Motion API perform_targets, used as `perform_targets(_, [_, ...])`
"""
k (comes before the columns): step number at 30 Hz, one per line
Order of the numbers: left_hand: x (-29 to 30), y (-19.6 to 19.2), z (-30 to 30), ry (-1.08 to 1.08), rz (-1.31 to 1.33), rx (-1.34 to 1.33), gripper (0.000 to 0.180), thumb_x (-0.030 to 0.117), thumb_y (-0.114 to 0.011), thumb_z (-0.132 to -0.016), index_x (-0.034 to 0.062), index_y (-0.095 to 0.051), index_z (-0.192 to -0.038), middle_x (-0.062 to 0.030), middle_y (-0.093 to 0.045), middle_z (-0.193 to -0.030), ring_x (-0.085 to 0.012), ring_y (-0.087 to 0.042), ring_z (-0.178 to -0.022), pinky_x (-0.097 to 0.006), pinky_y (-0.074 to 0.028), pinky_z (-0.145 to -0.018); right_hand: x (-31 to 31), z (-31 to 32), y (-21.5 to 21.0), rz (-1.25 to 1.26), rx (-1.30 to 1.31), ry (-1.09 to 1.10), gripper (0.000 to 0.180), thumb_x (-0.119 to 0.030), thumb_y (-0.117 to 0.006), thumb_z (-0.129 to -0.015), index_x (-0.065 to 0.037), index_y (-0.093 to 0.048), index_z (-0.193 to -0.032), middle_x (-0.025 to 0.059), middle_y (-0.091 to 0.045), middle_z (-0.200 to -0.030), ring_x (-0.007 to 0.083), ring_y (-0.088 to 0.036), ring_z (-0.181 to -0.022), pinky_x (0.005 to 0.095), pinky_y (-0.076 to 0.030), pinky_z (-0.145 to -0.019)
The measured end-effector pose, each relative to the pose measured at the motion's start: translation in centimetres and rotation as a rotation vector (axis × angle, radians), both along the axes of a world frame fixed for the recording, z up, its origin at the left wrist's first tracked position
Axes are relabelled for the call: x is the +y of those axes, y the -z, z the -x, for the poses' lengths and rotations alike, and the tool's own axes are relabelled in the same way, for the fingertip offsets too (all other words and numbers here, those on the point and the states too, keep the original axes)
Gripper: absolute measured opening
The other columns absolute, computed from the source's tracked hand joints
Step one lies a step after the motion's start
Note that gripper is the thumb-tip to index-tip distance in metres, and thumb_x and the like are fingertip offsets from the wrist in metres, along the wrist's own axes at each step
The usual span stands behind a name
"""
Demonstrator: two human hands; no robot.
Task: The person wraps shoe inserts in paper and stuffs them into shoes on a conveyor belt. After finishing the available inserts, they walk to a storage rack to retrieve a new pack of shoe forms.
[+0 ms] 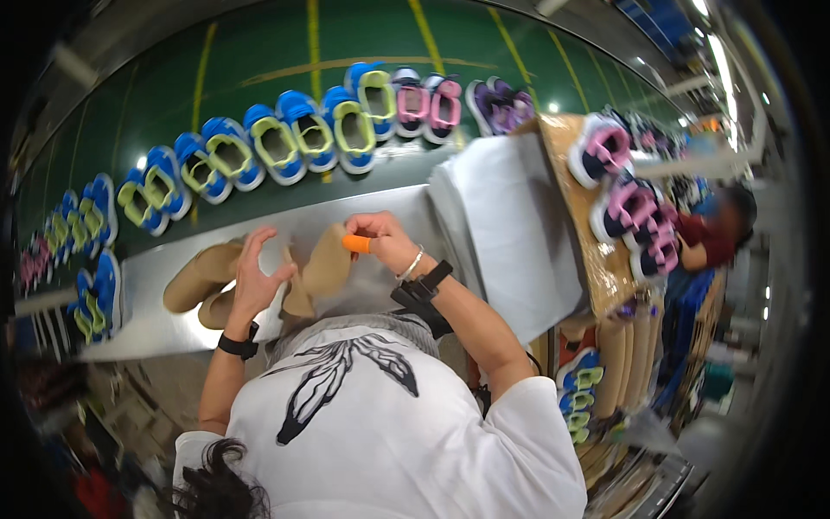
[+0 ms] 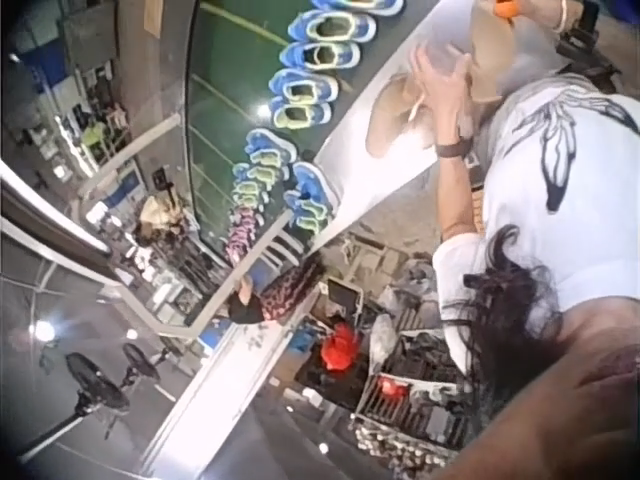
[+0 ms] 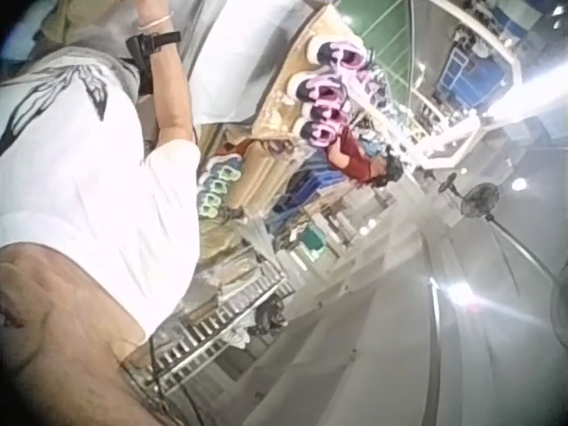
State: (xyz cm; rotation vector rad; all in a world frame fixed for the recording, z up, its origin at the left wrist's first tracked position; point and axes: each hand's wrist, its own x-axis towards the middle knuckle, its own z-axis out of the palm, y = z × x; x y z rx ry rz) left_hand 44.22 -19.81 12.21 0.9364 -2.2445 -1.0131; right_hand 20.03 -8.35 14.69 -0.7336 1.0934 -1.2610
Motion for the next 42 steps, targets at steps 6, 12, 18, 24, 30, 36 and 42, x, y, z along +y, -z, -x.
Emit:
perform_targets(6, [1.9,-3.8,6.5,0.561,-1.139,0.194,0.046,0.024,-0.070,-0.083,0.0026,-0.052,-0.119,-0.0020,-0.058,-0.102,-0.0085,-0.054,-0.094,-0.025,-0.044,-0.084,2.8,4.0,-4.8,0.218,0.475,-0.060,0.012,-0.005,-0.061,-0.081,0.002,-0.062,-0.091,0.0070,-0.062,-0.092,0.0152,-0.059,-0.088,0.0284,-0.047,-0.080])
perform_targets(12, [5.4,-2.2,8.5,0.823,-1.351,0.070,0.025,0.012,-0.065,-0.087,0.0032,-0.056,-0.109,0.0007,-0.061,-0.093,-0.0055,-0.056,-0.082,-0.022,-0.047,-0.071,14.3,17.8,0.8,-0.017,1.781,0.295,0.042,-0.015,-0.071,-0.073,-0.007,-0.061,-0.112,0.0098,-0.060,-0.118,0.0313,-0.054,-0.110,0.0385,-0.042,-0.094])
perform_targets(18, [4.0,-2.2,15.9,0.431,-1.199,0.191,0.029,0.007,-0.062,-0.087,0.0034,-0.051,-0.113,-0.0030,-0.062,-0.097,-0.0076,-0.059,-0.087,-0.023,-0.048,-0.074,12.1,20.9,2.6,-0.311,0.736,0.769,0.025,0.000,-0.058,-0.081,-0.002,-0.064,-0.106,0.0089,-0.067,-0.102,0.0249,-0.063,-0.095,0.0361,-0.049,-0.087])
perform_targets(24, [3.6,-1.2,23.9,0.337,-0.741,0.704,0.042,0.000,-0.058,-0.086,0.0018,-0.044,-0.125,-0.0069,-0.057,-0.107,-0.0120,-0.056,-0.091,-0.025,-0.047,-0.077,2.8,11.8,-3.8,-0.019,0.397,0.795,0.034,0.004,-0.057,-0.082,-0.002,-0.059,-0.115,0.0140,-0.061,-0.115,0.0267,-0.058,-0.108,0.0361,-0.045,-0.096])
perform_targets(30, [0.0,2.6,26.7,0.506,-1.081,0.726,0.060,0.019,-0.056,-0.088,0.0054,-0.029,-0.140,-0.0096,-0.049,-0.125,-0.0193,-0.045,-0.118,-0.033,-0.037,-0.097,-4.0,11.4,-10.2,0.595,1.260,0.340,0.059,-0.002,-0.071,-0.070,-0.007,-0.048,-0.124,0.0158,-0.041,-0.131,0.0363,-0.048,-0.111,0.0385,-0.044,-0.092])
perform_targets(36, [3.8,-0.1,19.9,0.689,-1.289,0.681,0.067,0.035,-0.053,-0.090,0.0078,-0.023,-0.143,-0.0092,-0.043,-0.135,-0.0233,-0.041,-0.124,-0.038,-0.031,-0.104,-5.5,14.3,-11.4,0.649,1.471,0.504,0.067,-0.002,-0.079,-0.061,-0.006,-0.043,-0.117,0.0163,-0.044,-0.109,0.0359,-0.047,-0.100,0.0403,-0.042,-0.087])
perform_targets(42, [3.2,-6.3,21.8,0.350,-0.690,0.811,0.048,0.032,-0.047,-0.096,0.0054,-0.039,-0.134,-0.0113,-0.048,-0.132,-0.0217,-0.045,-0.123,-0.036,-0.039,-0.102,-4.0,7.6,-10.0,0.539,1.184,0.901,0.074,-0.013,-0.081,-0.065,0.000,-0.039,-0.124,0.0167,-0.044,-0.113,0.0317,-0.046,-0.107,0.0404,-0.037,-0.095])
